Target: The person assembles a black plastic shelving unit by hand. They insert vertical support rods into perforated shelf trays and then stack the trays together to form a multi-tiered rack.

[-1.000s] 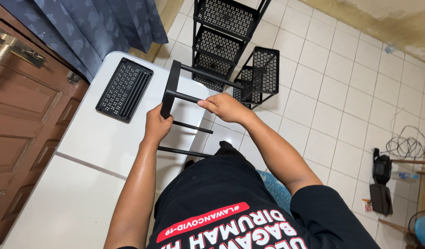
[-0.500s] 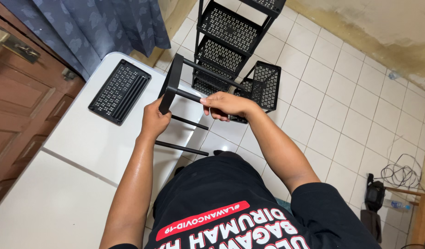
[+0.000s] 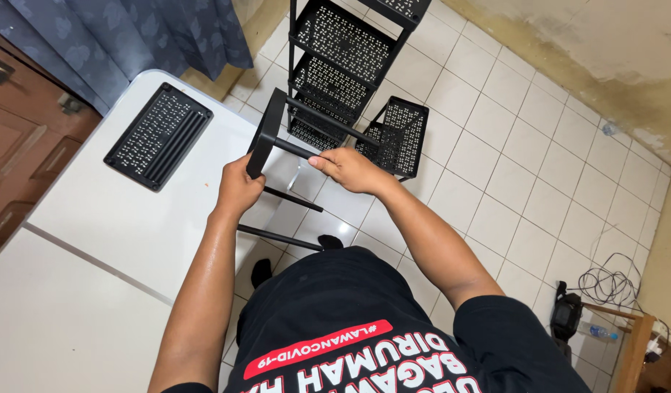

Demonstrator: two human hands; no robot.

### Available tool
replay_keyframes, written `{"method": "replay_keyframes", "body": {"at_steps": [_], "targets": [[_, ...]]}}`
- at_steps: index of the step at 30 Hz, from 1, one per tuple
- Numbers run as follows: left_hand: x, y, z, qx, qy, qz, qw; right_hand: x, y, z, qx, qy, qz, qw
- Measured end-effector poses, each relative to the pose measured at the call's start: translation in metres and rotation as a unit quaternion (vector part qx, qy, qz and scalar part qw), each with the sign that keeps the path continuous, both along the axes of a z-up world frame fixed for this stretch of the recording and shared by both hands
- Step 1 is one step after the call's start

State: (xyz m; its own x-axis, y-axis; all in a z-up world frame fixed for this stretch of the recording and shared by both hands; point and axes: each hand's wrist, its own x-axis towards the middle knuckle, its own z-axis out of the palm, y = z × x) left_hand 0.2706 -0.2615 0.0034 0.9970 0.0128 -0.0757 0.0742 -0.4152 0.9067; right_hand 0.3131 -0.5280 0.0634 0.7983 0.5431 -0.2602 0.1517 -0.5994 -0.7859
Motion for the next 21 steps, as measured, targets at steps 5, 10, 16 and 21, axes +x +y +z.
{"method": "replay_keyframes", "body": {"at_steps": [5,10,16,21], "targets": [[0.003,-0.014,-0.001,-0.034,-0.099,0.019,0.994,-0.010,-0.001,0.017,-0.119,-0.162,-0.052,0.978],[0.002,-0.023,0.005,-0.031,-0.103,0.030,0.994,-0.008,-0.010,0.030,-0.099,-0.194,-0.050,0.975],[-0.002,-0.038,0.010,-0.037,-0.092,0.035,0.994,0.024,-0.042,0.036,0.007,0.219,-0.030,0.975],[0.001,-0.046,0.009,-0.035,-0.089,0.056,0.994,0.023,-0.045,0.038,-0.022,0.075,0.004,0.997]]}}
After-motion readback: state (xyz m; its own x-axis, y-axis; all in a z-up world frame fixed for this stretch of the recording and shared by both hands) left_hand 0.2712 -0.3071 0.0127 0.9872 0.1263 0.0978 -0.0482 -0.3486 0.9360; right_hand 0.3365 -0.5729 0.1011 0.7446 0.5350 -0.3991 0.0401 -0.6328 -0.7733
